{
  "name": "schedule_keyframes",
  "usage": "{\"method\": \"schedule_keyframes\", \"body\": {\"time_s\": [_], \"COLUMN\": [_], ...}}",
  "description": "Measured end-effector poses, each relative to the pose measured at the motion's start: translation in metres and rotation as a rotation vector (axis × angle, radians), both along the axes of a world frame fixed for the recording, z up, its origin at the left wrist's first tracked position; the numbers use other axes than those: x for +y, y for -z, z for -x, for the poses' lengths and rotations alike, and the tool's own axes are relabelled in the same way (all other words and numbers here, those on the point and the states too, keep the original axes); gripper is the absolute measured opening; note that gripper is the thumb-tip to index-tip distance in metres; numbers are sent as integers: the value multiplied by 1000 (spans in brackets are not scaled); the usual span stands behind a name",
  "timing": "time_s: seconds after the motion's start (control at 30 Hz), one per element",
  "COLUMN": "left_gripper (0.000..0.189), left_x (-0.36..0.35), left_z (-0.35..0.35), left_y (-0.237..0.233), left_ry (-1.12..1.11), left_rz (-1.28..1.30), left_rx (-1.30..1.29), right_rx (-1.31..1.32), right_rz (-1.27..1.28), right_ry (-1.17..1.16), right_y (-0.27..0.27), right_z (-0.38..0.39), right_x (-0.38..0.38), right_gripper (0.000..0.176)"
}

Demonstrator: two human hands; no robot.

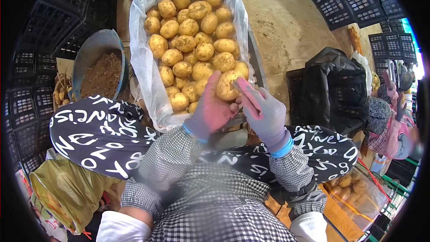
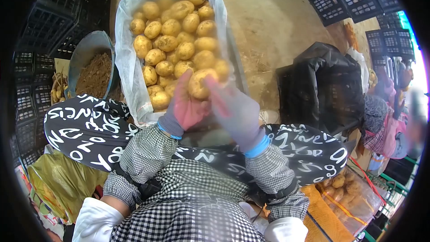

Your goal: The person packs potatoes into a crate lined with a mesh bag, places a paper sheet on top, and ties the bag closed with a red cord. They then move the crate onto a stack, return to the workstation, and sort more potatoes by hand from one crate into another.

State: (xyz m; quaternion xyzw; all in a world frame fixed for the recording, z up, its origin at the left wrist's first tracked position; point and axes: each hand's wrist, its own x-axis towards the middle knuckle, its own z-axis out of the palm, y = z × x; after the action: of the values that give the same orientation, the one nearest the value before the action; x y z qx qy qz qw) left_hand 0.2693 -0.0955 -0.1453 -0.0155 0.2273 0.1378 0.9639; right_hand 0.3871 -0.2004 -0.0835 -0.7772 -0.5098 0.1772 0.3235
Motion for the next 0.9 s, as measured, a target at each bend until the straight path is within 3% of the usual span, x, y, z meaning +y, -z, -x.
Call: {"method": "schedule_keyframes", "body": {"time_s": [0.1,0.3,0.37,0.47,0.53,0.67,0.7,0.77,0.8,0.83,0.9], "left_gripper": [51,52,52,54,53,52,53,52,51,49,51], "left_x": [5,3,2,12,15,16,12,4,4,17,22], "left_z": [-1,-1,-1,1,6,9,5,1,1,6,9], "left_y": [1,3,-1,-12,-3,13,-7,-33,-38,-29,-11], "left_ry": [-28,-42,-42,97,104,177,155,149,186,270,267], "left_rz": [59,-54,1,77,110,204,8,-379,-563,-745,-1383], "left_rx": [-68,27,99,215,-50,-422,-174,215,373,424,461], "right_rx": [-186,-160,121,695,790,449,342,471,483,496,437], "right_rz": [34,1,55,-113,-206,-103,-57,115,133,151,144], "right_ry": [-20,-10,-15,189,255,103,29,14,42,69,95], "right_y": [-9,-1,0,-1,0,10,7,-5,-7,-8,-4], "right_z": [2,4,3,3,-6,-21,-15,-10,-10,-10,-14], "right_x": [3,3,4,4,3,5,8,11,11,10,10], "right_gripper": [48,48,47,43,42,52,55,71,69,68,64]}}
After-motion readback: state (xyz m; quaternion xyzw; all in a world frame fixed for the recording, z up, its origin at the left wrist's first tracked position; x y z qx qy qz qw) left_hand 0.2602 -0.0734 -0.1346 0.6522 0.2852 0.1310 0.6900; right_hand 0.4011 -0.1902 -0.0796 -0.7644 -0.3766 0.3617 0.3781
